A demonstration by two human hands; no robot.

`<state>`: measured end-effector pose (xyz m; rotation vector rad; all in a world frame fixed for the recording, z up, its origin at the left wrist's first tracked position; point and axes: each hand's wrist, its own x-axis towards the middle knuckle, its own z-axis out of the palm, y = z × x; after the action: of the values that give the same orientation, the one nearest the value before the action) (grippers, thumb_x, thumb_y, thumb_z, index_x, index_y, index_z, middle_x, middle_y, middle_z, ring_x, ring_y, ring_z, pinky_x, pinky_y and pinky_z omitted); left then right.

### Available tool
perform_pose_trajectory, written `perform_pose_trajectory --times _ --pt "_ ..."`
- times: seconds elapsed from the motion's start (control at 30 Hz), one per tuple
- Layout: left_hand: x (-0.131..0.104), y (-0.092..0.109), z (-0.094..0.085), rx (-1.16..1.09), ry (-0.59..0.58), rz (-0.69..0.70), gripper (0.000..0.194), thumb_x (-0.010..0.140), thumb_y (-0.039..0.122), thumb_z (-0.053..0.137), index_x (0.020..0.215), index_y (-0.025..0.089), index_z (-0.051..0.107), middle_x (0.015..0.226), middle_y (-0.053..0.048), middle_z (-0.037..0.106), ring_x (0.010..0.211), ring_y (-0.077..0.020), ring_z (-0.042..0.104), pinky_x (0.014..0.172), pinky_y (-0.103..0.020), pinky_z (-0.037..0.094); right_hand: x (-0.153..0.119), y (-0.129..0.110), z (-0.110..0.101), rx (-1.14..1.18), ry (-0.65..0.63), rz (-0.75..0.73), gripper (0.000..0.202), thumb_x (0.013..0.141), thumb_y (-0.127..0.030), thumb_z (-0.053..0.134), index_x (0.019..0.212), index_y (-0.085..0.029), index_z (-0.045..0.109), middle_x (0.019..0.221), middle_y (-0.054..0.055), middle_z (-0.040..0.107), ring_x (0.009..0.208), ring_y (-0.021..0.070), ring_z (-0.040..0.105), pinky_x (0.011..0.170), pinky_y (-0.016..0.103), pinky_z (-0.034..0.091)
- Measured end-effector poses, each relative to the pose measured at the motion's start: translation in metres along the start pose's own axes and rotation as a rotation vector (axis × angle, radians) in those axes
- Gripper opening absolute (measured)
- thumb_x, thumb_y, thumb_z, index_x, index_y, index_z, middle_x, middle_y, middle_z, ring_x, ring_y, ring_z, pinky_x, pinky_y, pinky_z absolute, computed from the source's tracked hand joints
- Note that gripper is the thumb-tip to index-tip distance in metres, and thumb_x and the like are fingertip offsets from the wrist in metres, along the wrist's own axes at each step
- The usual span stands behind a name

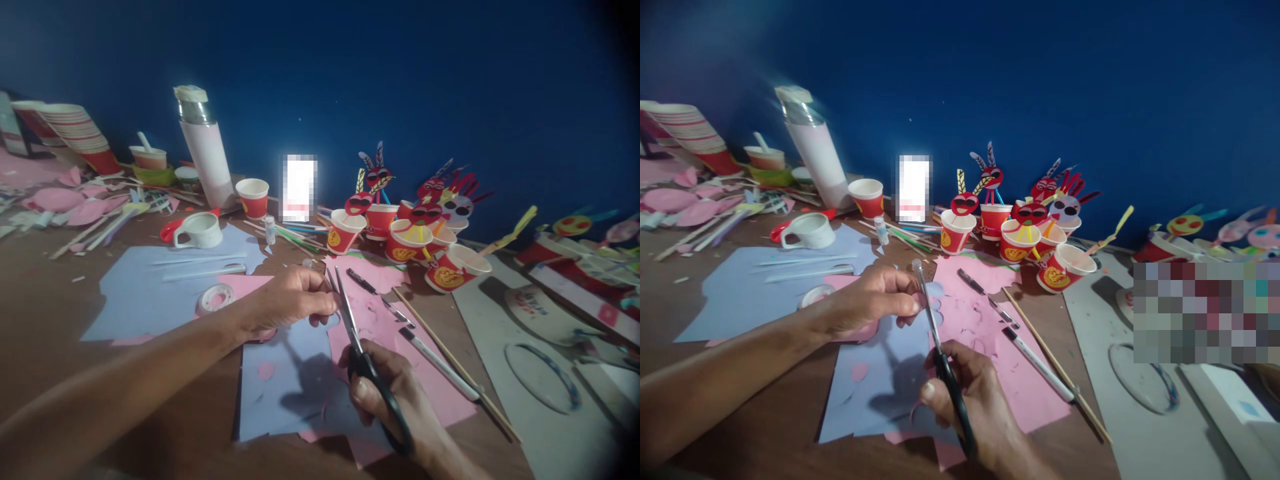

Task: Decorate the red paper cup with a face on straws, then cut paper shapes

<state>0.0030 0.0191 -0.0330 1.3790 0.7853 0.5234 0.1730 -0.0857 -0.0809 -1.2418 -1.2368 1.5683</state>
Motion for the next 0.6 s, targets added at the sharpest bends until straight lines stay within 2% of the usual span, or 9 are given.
perform_pose_trajectory --times 0.6 --pt "-0.0017 0.0028 0.0013 -0.015 0.020 -0.010 0.009 0.071 0.018 0.056 0.064 0.014 0.059 0.057 0.003 0.052 0.054 -0.0094 0.047 0.056 -0.025 0.038 0.0006 0.0004 0.0003 0.005 0.009 0.022 0.042 0.065 -0.053 0.068 0.080 -0.016 0.055 0.050 -0.006 0.046 0.036 0.0053 0.038 0.036 0.017 0.031"
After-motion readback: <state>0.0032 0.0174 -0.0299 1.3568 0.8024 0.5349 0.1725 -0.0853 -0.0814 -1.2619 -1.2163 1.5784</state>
